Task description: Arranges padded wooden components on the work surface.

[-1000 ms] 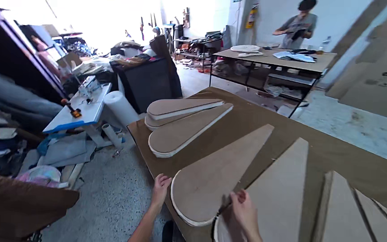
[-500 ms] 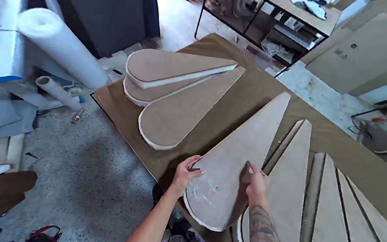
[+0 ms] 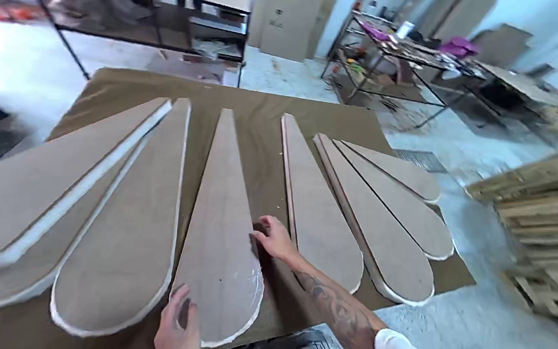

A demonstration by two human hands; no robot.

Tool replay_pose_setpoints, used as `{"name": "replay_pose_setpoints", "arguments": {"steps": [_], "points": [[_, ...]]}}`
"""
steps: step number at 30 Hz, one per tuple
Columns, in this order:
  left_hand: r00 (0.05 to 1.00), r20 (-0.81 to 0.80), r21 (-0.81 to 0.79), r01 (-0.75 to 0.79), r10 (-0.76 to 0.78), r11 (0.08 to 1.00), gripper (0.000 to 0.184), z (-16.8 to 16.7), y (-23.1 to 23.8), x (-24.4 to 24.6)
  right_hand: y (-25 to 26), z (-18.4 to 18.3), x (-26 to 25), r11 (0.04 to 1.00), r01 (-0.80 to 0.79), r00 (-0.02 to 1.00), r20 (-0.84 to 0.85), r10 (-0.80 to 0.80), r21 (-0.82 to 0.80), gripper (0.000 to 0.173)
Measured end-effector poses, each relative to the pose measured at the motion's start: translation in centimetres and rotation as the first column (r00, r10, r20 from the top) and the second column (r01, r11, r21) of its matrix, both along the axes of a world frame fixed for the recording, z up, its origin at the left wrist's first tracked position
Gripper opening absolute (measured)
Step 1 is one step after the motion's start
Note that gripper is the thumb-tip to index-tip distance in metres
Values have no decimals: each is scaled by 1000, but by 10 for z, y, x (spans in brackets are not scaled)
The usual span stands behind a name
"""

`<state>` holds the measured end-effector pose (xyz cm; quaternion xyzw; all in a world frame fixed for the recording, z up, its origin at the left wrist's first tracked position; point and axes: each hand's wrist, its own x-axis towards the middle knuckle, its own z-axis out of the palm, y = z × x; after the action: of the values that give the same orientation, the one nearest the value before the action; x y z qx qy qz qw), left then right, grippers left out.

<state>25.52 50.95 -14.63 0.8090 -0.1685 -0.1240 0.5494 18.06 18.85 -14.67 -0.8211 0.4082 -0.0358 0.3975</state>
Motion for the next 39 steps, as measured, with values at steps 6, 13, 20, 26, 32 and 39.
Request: {"name": "replay_pose_setpoints", "arguments": {"steps": [6,13,20,26,32,39], "points": [[815,-365,-350,327,-449,878,36,34,-112,-44,-88,23,-171,857,401,877,-134,-461,-325,67],[618,-620,-171,496,-484,851,76,-47,-257,-101,-155,-34,-240,891,404,873,-203,-443,-207,88],[700,-661,-261,123,-271,957,73,-44,-301,-136,-145,-28,-229,837,478,846,-116,-520,-266,83],[830,-533,-120,116,-163,986,76,-10,-235,-107,-102,-9,-188,872,488,872,-23,-489,-13,73],[960,204,227,144,-192,963,34,32,-214,-105,-84,-20,-191,940,299,954,-13,-301,164,58],[733,-264,-114,621,-627,775,28,27,-295,-187,-147,20,-381,666,705,699,81,-710,-244,55]]}}
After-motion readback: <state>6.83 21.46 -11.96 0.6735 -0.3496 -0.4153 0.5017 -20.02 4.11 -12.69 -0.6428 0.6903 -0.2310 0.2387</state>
